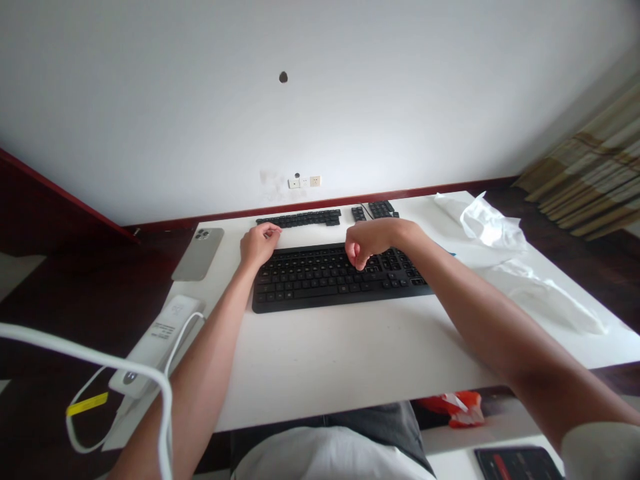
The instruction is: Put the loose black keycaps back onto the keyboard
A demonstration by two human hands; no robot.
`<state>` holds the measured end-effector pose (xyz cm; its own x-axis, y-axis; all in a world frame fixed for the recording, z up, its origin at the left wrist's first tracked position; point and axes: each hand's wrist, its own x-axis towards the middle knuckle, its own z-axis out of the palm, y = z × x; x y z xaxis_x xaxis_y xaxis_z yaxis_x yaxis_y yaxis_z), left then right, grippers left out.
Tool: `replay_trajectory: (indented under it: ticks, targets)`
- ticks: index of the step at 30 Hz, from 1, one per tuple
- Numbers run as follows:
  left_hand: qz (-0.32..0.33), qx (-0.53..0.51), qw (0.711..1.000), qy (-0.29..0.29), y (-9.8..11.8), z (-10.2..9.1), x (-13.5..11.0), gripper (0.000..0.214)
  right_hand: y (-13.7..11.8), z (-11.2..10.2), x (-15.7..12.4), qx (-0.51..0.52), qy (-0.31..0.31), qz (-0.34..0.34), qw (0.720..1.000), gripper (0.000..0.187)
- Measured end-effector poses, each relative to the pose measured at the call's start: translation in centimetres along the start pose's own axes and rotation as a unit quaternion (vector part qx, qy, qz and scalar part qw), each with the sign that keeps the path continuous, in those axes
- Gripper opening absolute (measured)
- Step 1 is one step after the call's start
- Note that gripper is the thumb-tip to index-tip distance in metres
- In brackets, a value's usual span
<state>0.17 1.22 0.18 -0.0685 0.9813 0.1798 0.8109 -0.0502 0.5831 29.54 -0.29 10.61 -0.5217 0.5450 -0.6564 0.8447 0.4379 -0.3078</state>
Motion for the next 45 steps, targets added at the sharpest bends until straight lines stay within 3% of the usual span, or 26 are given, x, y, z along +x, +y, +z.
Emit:
replay_trajectory:
  ticks: [6, 14, 25, 45]
  targets:
    - [0.001, -0.001, 1.0, 0.001, 0.0, 0.0, 0.0, 0.023, 0.1, 0.1, 0.1, 0.005, -0.009, 0.0, 1.0, 0.016]
    - [0.002, -0.006, 1.0, 0.001, -0.3, 0.1, 0.1, 0.022, -0.1, 0.3, 0.2, 0.008, 0.007, 0.059, 0.998, 0.02]
    - [0.001, -0.002, 1.0, 0.002, -0.1, 0.1, 0.0, 0.022, 1.8, 0.0, 0.9, 0.043, -0.041, -0.025, 0.998, 0.031]
    - [0.003, -0.006, 1.0, 0.001, -0.3, 0.2, 0.1, 0.022, 2.9, 0.0, 1.6, 0.049, -0.051, -0.055, 0.996, 0.034]
